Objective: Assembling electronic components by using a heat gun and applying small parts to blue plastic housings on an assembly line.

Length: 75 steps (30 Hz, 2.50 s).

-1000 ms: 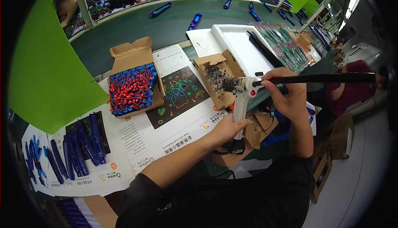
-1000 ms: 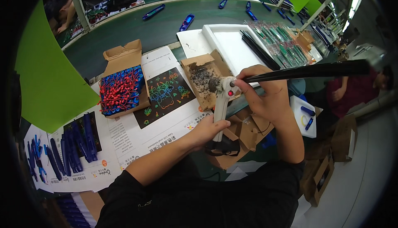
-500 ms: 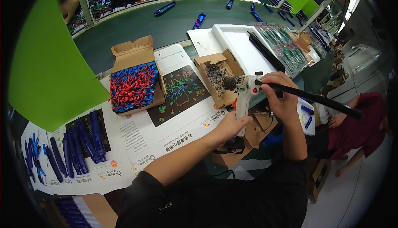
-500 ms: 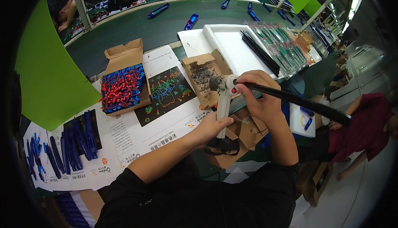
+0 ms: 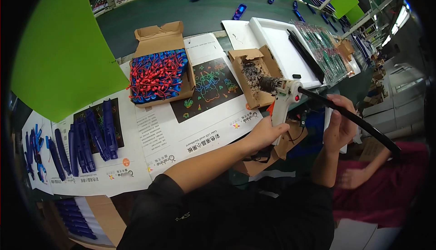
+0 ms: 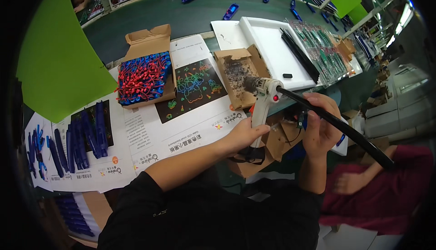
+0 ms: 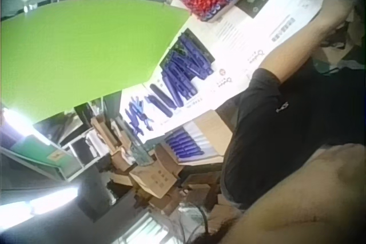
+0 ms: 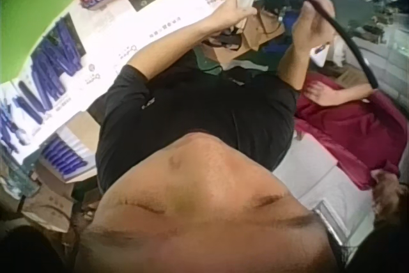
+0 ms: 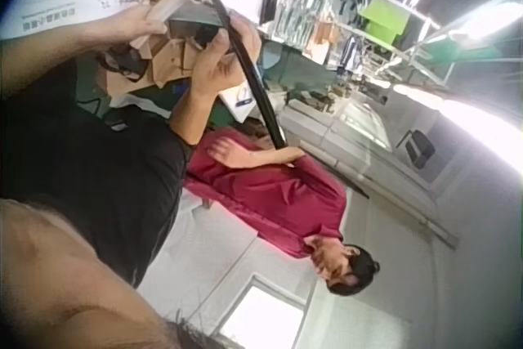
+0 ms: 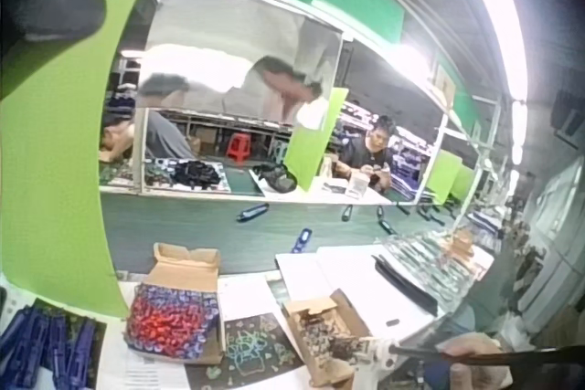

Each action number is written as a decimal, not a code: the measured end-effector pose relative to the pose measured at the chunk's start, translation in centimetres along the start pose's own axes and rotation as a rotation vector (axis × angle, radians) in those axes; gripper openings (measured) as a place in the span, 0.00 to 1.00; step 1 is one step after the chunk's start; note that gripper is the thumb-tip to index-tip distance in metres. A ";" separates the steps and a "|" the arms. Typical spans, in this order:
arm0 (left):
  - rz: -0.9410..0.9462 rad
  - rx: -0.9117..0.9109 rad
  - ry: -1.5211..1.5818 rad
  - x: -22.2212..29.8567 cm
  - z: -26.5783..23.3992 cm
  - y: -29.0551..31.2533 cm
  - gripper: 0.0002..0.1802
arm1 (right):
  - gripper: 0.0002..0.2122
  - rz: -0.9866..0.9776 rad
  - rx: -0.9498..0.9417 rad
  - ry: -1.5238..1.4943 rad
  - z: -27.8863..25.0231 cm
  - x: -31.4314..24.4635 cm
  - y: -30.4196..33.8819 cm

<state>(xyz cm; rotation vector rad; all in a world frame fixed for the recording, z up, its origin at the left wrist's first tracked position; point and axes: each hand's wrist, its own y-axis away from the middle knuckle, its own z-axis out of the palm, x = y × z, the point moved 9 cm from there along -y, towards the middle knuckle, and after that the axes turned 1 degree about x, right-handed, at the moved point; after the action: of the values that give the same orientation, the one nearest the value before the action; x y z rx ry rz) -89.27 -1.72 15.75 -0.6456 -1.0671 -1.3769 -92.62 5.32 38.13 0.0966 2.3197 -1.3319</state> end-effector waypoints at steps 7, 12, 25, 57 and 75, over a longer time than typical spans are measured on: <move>0.023 -0.010 -0.058 0.3 0.5 0.8 0.22 | 0.37 0.497 0.044 -0.167 1.4 6.6 8.3; 0.178 0.151 -0.162 1.3 0.9 1.7 0.23 | 0.22 0.913 -0.068 -0.247 5.2 10.6 13.4; 0.445 0.058 -0.879 4.7 -3.8 11.8 0.22 | 0.15 1.239 0.102 -0.422 7.0 17.4 13.0; 0.536 0.793 0.313 7.6 -18.4 25.5 0.09 | 0.35 0.241 -0.613 -0.317 23.4 -12.6 5.4; 0.184 0.335 0.514 0.9 -19.8 24.6 0.22 | 0.21 1.307 -0.172 0.324 2.7 11.6 11.5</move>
<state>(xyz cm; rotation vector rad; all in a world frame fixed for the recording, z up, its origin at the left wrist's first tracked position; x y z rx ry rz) -61.26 -16.08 13.42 -0.1236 -0.7727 -1.0876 -98.79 7.28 22.87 1.5327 1.8360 -0.4284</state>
